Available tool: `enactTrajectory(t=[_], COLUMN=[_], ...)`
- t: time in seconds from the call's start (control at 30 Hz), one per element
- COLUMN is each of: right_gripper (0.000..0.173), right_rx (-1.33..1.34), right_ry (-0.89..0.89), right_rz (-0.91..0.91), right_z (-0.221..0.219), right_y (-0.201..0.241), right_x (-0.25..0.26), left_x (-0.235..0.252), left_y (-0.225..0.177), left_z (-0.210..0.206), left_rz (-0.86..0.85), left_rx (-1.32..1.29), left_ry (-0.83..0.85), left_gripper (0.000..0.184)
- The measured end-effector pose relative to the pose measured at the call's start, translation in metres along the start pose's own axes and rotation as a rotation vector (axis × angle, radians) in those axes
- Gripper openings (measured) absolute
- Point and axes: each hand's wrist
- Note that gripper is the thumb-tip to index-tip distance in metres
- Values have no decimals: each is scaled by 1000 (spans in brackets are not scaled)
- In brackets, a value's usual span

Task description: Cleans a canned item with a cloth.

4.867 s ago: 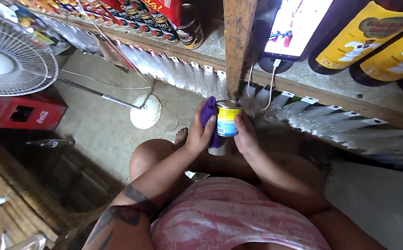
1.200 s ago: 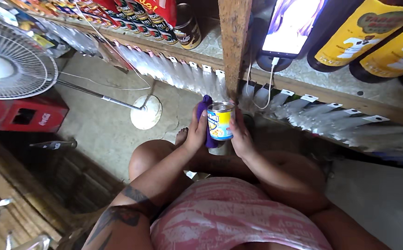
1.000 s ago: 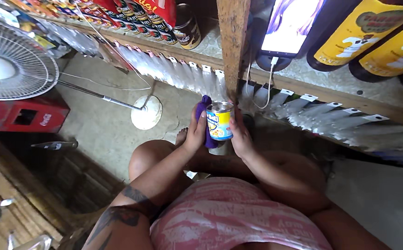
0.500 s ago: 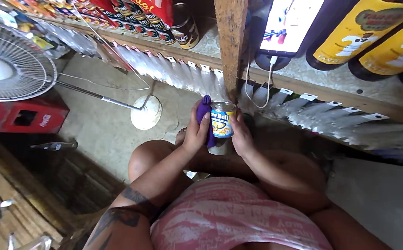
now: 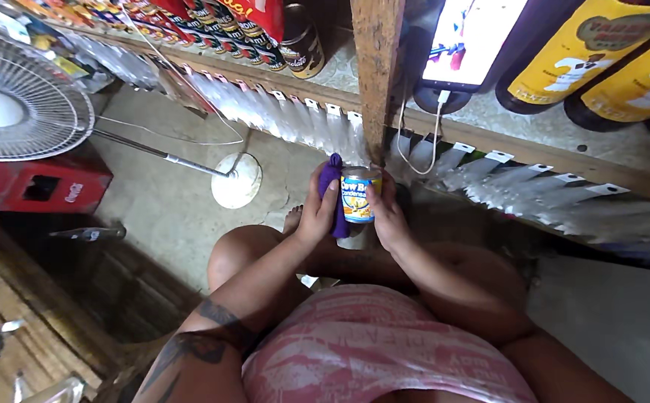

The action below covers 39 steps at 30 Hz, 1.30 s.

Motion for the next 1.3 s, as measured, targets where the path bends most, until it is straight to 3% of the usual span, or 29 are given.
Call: enactTrajectory(t=[0.17, 0.27, 0.4, 0.67, 0.73, 0.9, 1.07, 1.17, 1.3], right_gripper=[64, 68, 109, 85, 86, 101, 99, 93, 104], right_rx=[41, 91, 104, 55, 92, 254, 432, 333, 106], right_ry=[-10, 0, 17, 29, 66, 100, -59, -50, 16], right_rz=[-38, -13, 12, -60, -44, 34, 187, 326, 394], right_z=[5, 5, 3, 7, 12, 15, 7, 9, 11], right_y=[-3, -3, -1, 12, 12, 8, 2, -7, -7], right_x=[3, 2, 0, 1, 5, 7, 1, 1, 3], left_x=[0, 1, 0, 0, 3, 3, 0, -6, -2], left_y=[-1, 1, 3, 0, -1, -7, -11, -20, -16], left_z=[-2, -2, -2, 2, 4, 2, 2, -3, 0], left_rz=[-38, 27, 33, -87, -83, 128, 303, 376, 375], left_rx=[51, 26, 10, 70, 66, -93, -205, -250, -324], left_ry=[-1, 21, 39, 16, 23, 112, 183, 219, 184], left_gripper=[60, 60, 59, 61, 61, 56, 58, 50, 48])
Point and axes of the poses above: each hand's wrist, its own x-axis towards the middle knuckle, its own z-axis out of the back of the hand, y = z × x, and after that the axes turned 11 degrees about z, right-handed
